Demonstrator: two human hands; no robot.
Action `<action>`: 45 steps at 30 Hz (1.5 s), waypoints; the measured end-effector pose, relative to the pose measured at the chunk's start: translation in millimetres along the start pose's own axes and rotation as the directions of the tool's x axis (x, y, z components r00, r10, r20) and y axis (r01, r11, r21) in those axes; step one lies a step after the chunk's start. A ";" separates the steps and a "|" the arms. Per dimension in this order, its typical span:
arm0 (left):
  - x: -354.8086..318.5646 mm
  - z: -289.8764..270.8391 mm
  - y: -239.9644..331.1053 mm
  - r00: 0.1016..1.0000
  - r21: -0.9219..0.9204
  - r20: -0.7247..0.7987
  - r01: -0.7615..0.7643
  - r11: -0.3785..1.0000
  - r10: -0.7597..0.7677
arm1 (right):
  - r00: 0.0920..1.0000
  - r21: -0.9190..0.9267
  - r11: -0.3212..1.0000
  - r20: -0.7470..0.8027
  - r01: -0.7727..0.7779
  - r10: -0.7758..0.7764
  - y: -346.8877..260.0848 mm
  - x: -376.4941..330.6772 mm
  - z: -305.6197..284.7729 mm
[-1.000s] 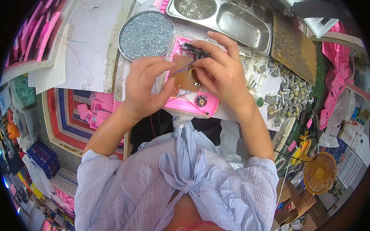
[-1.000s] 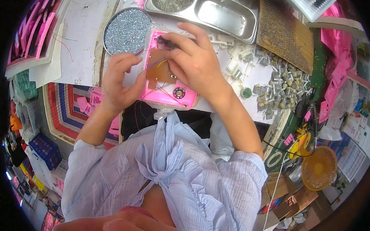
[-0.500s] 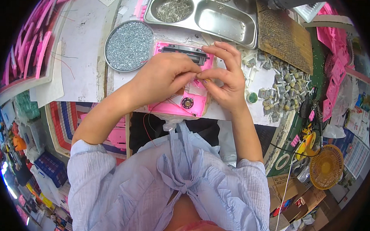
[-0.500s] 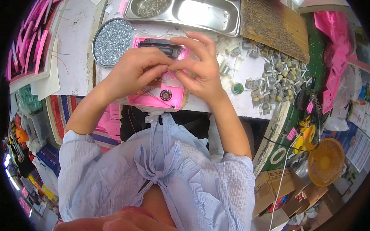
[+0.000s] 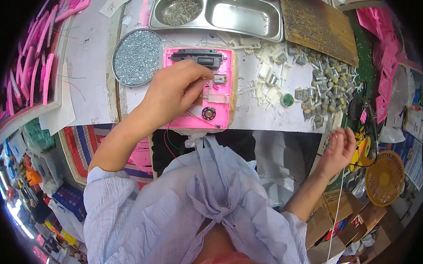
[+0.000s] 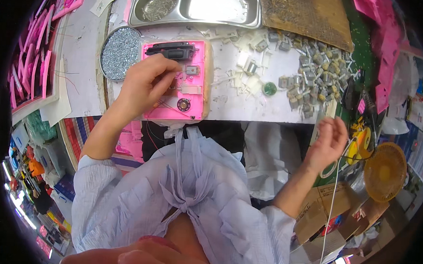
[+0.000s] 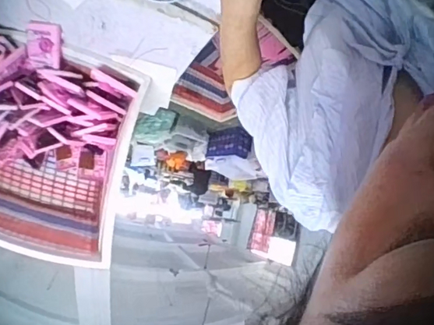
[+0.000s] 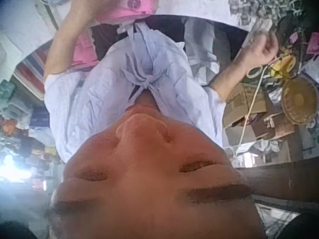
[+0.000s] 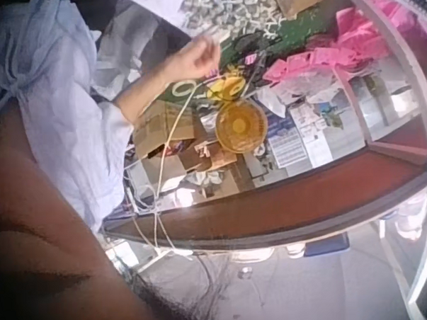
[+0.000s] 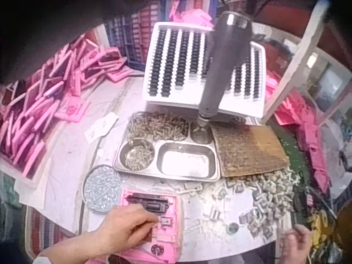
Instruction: Assembling internal electronic components into pink plastic toy housings using an electric screwdriver and a soldering iron.
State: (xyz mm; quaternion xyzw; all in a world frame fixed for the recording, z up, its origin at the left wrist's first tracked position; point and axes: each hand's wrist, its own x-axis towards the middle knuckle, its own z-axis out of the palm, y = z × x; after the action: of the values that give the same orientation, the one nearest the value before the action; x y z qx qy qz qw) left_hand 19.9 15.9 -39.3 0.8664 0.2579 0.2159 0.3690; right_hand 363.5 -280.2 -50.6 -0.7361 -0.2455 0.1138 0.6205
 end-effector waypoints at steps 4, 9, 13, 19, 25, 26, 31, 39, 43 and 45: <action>-9.2 7.3 0.8 0.992 0.167 0.025 -0.127 0.978 0.124 | 0.955 0.361 0.911 -0.136 -0.202 0.265 0.8 5.4 -62.3; 0.5 16.9 -0.5 0.987 0.119 -0.023 -0.155 0.981 0.159 | 0.941 0.442 0.895 -0.270 -0.066 0.202 30.0 27.8 -85.7; 6.8 21.0 5.0 0.989 0.101 -0.088 -0.106 0.989 0.115 | 0.911 0.507 0.862 -0.343 -0.025 0.228 35.6 58.2 -101.1; 5.9 23.1 12.5 0.994 0.058 -0.102 -0.032 0.998 0.038 | 0.878 0.261 0.965 -0.471 0.039 0.091 37.1 96.9 -106.0; 9.0 26.9 9.2 0.976 0.238 -0.128 -0.142 0.961 0.176 | 0.867 0.156 0.987 -0.488 -0.030 0.103 23.5 113.8 -99.6; 9.6 27.0 9.2 0.964 0.277 -0.141 -0.181 0.944 0.227 | 0.846 0.130 0.991 -0.529 0.001 0.069 20.0 112.4 -98.5; 4.5 34.4 5.8 0.972 0.263 -0.179 -0.105 0.959 0.155 | 0.910 0.414 0.869 -0.405 0.270 -0.090 35.6 85.6 -188.0; 2.1 33.5 3.3 0.975 0.250 -0.180 -0.083 0.965 0.130 | 0.974 0.755 0.652 -0.087 -0.072 0.209 -22.6 -0.9 -13.2; 1.7 34.9 3.3 0.976 0.258 -0.175 -0.079 0.963 0.127 | 0.937 0.642 0.743 0.344 -0.186 -0.062 -15.9 -19.4 57.4; 1.3 34.9 2.2 0.975 0.262 -0.180 -0.082 0.962 0.132 | 0.921 0.424 0.905 0.360 -0.018 -0.150 -17.8 -32.4 99.5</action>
State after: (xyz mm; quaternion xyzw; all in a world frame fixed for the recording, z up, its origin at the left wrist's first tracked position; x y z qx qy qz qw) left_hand 41.2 -3.0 -59.5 0.8937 0.2709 0.2849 0.2160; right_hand 284.9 -209.2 -58.2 -0.5397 -0.3574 0.2844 0.7072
